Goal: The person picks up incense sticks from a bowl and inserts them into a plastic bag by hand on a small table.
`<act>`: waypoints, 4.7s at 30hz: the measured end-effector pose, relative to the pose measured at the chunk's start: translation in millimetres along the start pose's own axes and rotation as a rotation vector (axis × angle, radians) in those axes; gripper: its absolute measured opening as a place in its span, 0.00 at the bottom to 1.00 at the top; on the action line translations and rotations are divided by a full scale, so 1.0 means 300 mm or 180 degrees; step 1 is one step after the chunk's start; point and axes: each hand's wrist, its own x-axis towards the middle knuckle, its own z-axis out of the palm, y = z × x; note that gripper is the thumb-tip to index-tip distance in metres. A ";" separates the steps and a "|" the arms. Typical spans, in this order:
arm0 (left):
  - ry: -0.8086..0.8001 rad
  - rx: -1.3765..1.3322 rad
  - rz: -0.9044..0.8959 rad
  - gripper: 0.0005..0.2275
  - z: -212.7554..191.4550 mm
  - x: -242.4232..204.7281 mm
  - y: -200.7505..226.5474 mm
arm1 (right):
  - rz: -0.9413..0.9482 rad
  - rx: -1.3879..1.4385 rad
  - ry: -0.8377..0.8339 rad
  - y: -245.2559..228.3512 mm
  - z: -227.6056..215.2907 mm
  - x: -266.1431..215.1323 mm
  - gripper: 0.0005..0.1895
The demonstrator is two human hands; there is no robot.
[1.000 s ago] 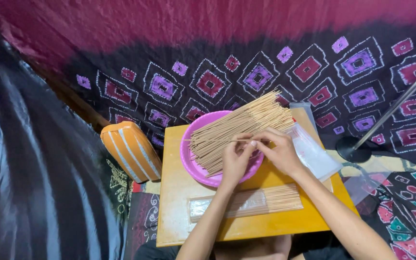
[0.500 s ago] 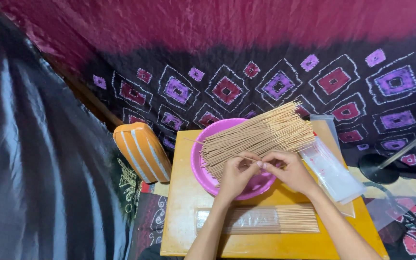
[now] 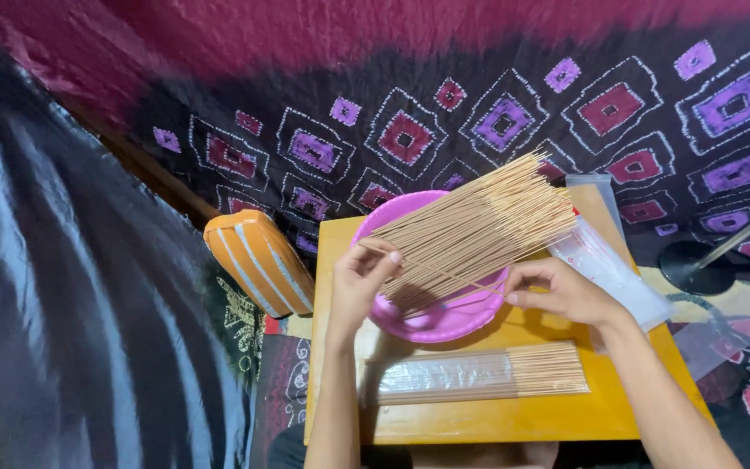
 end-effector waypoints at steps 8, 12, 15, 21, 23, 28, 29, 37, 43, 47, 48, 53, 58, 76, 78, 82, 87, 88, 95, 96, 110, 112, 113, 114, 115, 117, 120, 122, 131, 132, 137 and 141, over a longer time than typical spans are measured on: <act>0.1019 0.0171 0.0368 0.10 -0.150 0.034 0.096 | -0.0214 0.0709 0.0289 0.051 -0.008 0.011 0.06; 0.0209 0.0142 0.0003 0.09 0.018 -0.030 0.054 | -0.0430 0.1068 0.0358 0.043 0.028 0.023 0.05; -0.0729 0.0747 -0.0327 0.15 0.170 -0.114 0.054 | -0.0288 0.1253 0.0133 0.025 0.059 0.020 0.02; -0.0656 0.0795 0.0174 0.06 0.288 -0.193 0.020 | -0.0305 0.1353 -0.0071 0.025 0.111 0.008 0.05; -0.0562 0.0754 0.0086 0.06 0.298 -0.200 0.032 | -0.0288 0.1268 -0.0103 0.032 0.107 0.007 0.05; -0.0503 0.0405 -0.0031 0.09 0.295 -0.208 -0.003 | -0.0255 0.0907 0.0001 0.041 0.115 0.012 0.06; -0.0530 0.0394 -0.0024 0.10 0.297 -0.212 0.010 | -0.0275 0.0924 -0.0017 0.040 0.111 0.010 0.07; -0.0304 0.0040 -0.0042 0.06 0.171 -0.085 0.037 | -0.0433 0.0930 -0.0353 0.068 0.072 -0.003 0.06; 0.0079 0.0166 0.0373 0.02 0.025 0.003 0.191 | -0.0529 0.1063 -0.0497 0.060 0.061 -0.007 0.06; 0.0957 0.0284 0.0456 0.07 0.005 -0.006 0.189 | -0.0534 0.1156 -0.0348 0.053 0.061 -0.002 0.06; 0.1194 0.0310 0.0403 0.14 0.006 -0.023 0.164 | -0.0483 0.1152 -0.0269 0.060 0.067 -0.006 0.07; 0.0250 0.0494 -0.0157 0.06 0.196 -0.152 0.042 | -0.0477 0.1280 -0.0148 0.061 0.083 0.005 0.07; -0.0463 0.0639 -0.0381 0.15 0.332 -0.237 0.002 | -0.0427 0.1271 -0.0235 0.034 0.099 0.005 0.07; -0.0310 0.0382 0.0275 0.02 0.096 0.044 0.203 | -0.0388 0.1468 -0.0621 0.089 0.087 -0.010 0.08; 0.0528 0.0249 0.0424 0.03 0.038 0.094 0.243 | -0.0372 0.1571 -0.0631 0.114 0.083 -0.008 0.09; 0.0984 0.0284 0.0458 0.13 0.090 -0.011 0.146 | -0.0368 0.1704 -0.0374 0.119 0.081 0.017 0.09; -0.0519 0.0904 -0.0233 0.11 0.268 -0.274 0.053 | -0.0409 0.1518 0.0294 0.006 0.122 0.033 0.08; -0.0531 0.0888 -0.0229 0.11 0.287 -0.287 0.050 | -0.0405 0.1503 0.0308 -0.027 0.128 0.031 0.08; -0.0170 0.0806 -0.0040 0.03 0.303 -0.344 0.069 | -0.0068 0.0765 0.0057 -0.248 0.141 -0.006 0.07; -0.0192 0.0814 -0.0010 0.03 0.294 -0.354 0.069 | 0.0010 0.0598 -0.0064 -0.262 0.136 -0.008 0.06; -0.0227 0.0580 -0.0103 0.07 0.251 -0.420 0.149 | 0.0316 0.0373 0.0003 -0.379 0.025 0.013 0.03; -0.0254 0.0729 -0.0064 0.06 0.236 -0.435 0.151 | 0.0183 0.0353 0.0063 -0.408 -0.046 0.024 0.03; -0.0272 0.0779 -0.0064 0.06 0.228 -0.442 0.153 | 0.0161 0.0255 0.0267 -0.432 -0.077 0.027 0.03; -0.0294 0.0832 -0.0062 0.06 0.222 -0.448 0.156 | 0.0138 0.0159 0.0473 -0.456 -0.109 0.030 0.03; -0.0296 0.0835 -0.0064 0.06 0.218 -0.451 0.153 | 0.0138 0.0162 0.0475 -0.452 -0.141 0.027 0.03; -0.0257 0.0842 -0.0059 0.06 0.215 -0.451 0.152 | -0.0267 0.0277 0.1007 -0.453 -0.209 0.019 0.04; -0.0190 0.0781 -0.0061 0.07 0.218 -0.451 0.154 | -0.0754 0.0318 0.1836 -0.415 -0.182 -0.022 0.03; -0.0209 0.0740 -0.0117 0.08 0.230 -0.446 0.151 | -0.0612 0.0389 0.1473 -0.376 -0.082 -0.059 0.09; -0.0326 0.0975 -0.0094 0.08 0.249 -0.447 0.202 | -0.0052 0.0418 0.0507 -0.316 0.160 -0.166 0.05; -0.0309 0.1105 -0.0099 0.07 0.245 -0.450 0.204 | -0.0050 0.0574 0.0596 -0.314 0.162 -0.173 0.06; -0.0387 0.1072 0.0077 0.07 0.258 -0.450 0.232 | 0.0173 0.0226 0.0268 -0.346 0.228 -0.192 0.07; -0.0434 0.1250 0.0202 0.06 0.244 -0.464 0.236 | 0.0185 0.0191 0.0373 -0.336 0.197 -0.217 0.07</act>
